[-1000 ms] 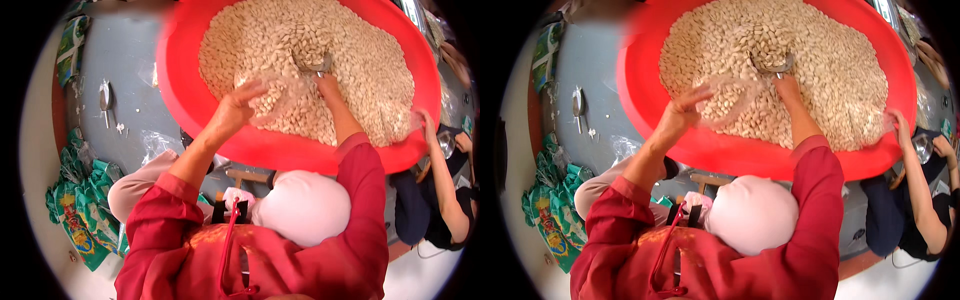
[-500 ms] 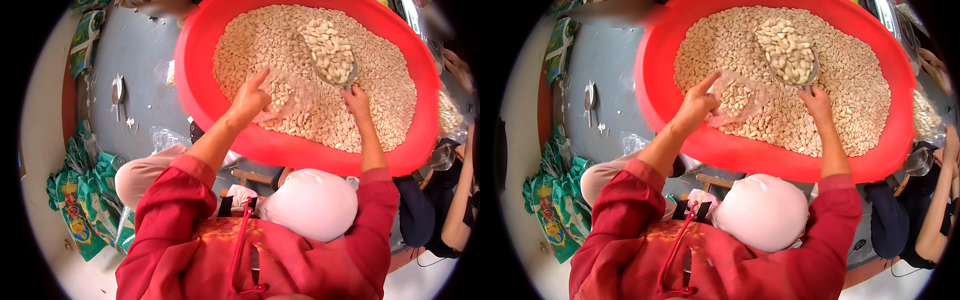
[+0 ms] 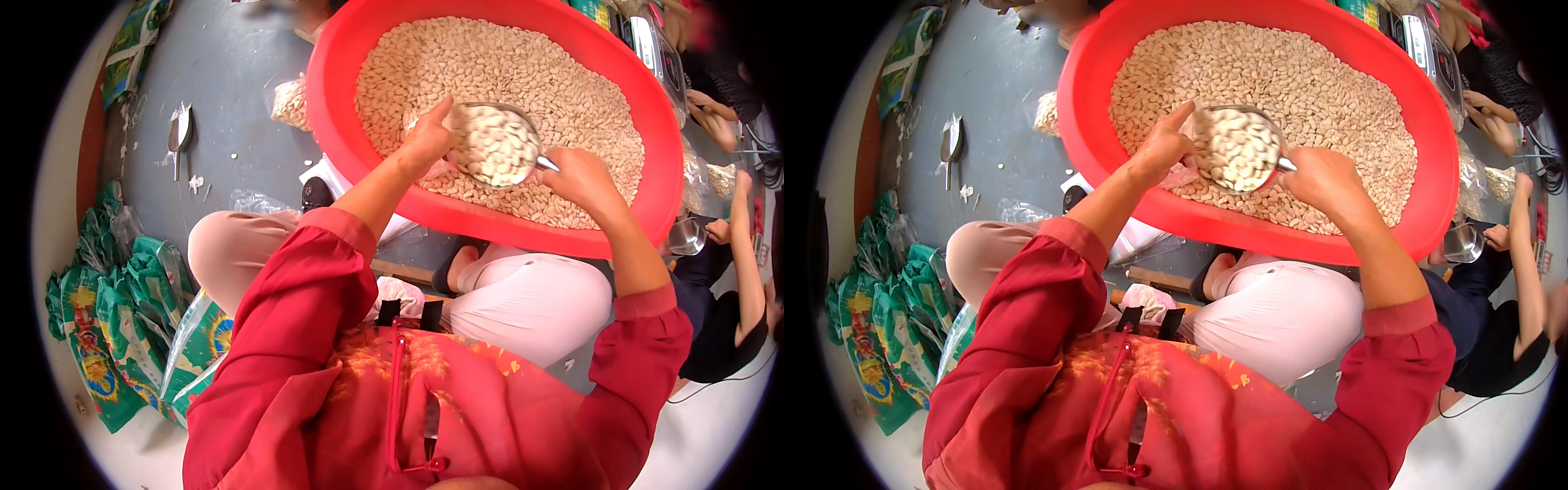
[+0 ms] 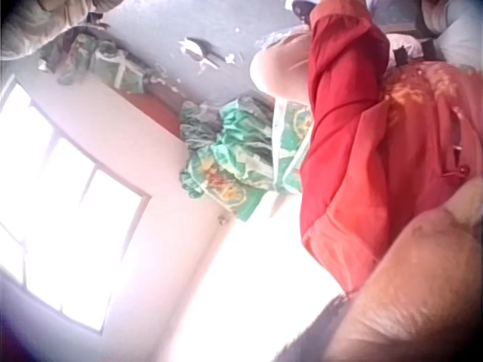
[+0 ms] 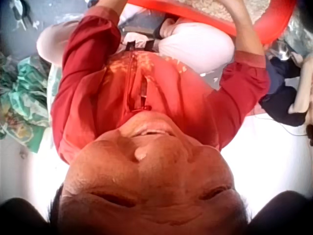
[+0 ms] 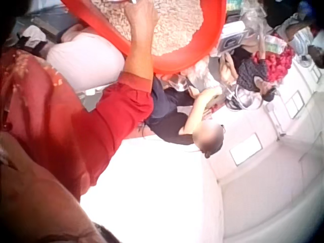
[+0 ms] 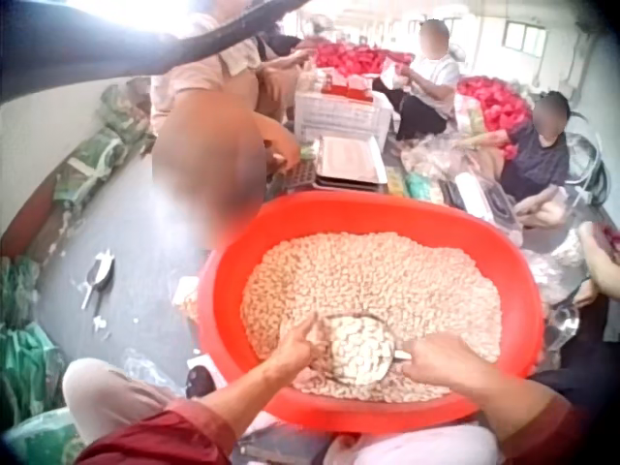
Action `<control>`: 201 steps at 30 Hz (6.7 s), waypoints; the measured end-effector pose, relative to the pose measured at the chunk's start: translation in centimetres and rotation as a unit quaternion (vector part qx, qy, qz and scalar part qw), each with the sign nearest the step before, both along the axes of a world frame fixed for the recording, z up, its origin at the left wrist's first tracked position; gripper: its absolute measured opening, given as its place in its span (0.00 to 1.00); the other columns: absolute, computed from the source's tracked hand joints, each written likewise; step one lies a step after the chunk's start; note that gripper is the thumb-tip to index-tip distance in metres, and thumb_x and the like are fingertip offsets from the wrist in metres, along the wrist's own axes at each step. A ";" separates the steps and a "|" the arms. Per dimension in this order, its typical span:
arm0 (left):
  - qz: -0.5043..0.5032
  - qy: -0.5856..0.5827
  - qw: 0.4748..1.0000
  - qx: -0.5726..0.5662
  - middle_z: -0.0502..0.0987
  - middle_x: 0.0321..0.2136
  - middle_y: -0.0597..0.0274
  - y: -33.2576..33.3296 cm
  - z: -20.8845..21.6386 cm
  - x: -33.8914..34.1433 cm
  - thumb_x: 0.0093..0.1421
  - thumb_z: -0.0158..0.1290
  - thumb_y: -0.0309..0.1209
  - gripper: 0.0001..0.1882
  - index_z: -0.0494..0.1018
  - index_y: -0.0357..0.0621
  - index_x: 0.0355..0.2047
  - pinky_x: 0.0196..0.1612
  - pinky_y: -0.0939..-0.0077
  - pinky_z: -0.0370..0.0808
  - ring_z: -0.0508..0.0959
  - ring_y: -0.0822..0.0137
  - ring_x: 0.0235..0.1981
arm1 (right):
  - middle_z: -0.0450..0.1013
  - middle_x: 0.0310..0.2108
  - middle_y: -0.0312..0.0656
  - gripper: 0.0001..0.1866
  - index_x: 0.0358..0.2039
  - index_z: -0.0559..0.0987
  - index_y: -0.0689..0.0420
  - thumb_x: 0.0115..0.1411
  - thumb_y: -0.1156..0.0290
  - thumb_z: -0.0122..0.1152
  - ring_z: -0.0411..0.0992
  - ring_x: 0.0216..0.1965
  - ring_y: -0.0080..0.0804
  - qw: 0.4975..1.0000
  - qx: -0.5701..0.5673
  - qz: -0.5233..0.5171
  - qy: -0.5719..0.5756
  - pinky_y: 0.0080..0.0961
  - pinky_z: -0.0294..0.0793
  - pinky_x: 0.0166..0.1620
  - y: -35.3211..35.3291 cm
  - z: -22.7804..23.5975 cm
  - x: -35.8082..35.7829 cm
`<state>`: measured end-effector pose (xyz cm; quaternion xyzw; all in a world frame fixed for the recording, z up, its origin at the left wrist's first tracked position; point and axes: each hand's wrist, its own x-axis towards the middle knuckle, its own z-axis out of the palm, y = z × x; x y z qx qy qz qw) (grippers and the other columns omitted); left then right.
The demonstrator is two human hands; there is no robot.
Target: The person scoops peanuts from a large red basin into small clear plastic bags using a metal scoop. They then place the filled bags on the floor beside them. The task is performed while sitting on the floor in a room with other people also engaged in similar packaging work.
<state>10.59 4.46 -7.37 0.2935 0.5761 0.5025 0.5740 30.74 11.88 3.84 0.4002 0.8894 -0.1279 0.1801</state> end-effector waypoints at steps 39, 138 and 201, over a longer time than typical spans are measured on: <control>0.366 0.136 0.921 -0.014 0.71 0.34 0.46 -9.1 -1.1 -36.3 0.40 0.41 0.11 0.28 0.63 0.30 0.47 0.17 0.73 0.70 0.70 0.66 0.17 | 0.62 0.17 0.37 0.09 0.25 0.68 0.66 0.45 0.73 0.54 0.58 0.21 0.22 0.933 -0.084 -0.280 0.208 0.22 0.60 0.25 -2.0 1.4 1.3; -0.147 0.012 0.989 0.027 0.70 0.34 0.64 -5.2 10.9 -6.0 0.58 0.44 0.38 0.17 0.64 0.43 0.44 0.36 0.76 0.69 0.71 0.72 0.35 | 0.68 0.17 0.33 0.10 0.24 0.74 0.62 0.55 0.68 0.51 0.62 0.17 0.16 0.699 -0.388 -0.266 0.539 0.14 0.60 0.20 -5.7 -0.8 -12.1; -0.034 0.679 0.696 0.231 0.73 0.22 0.58 -5.9 6.1 -14.0 0.51 0.41 0.25 0.15 0.72 0.48 0.38 0.26 0.70 0.68 0.73 0.63 0.24 | 0.69 0.21 0.35 0.14 0.27 0.72 0.57 0.55 0.58 0.49 0.67 0.20 0.21 0.825 -0.310 -0.309 0.357 0.19 0.66 0.24 -1.9 -6.3 -5.6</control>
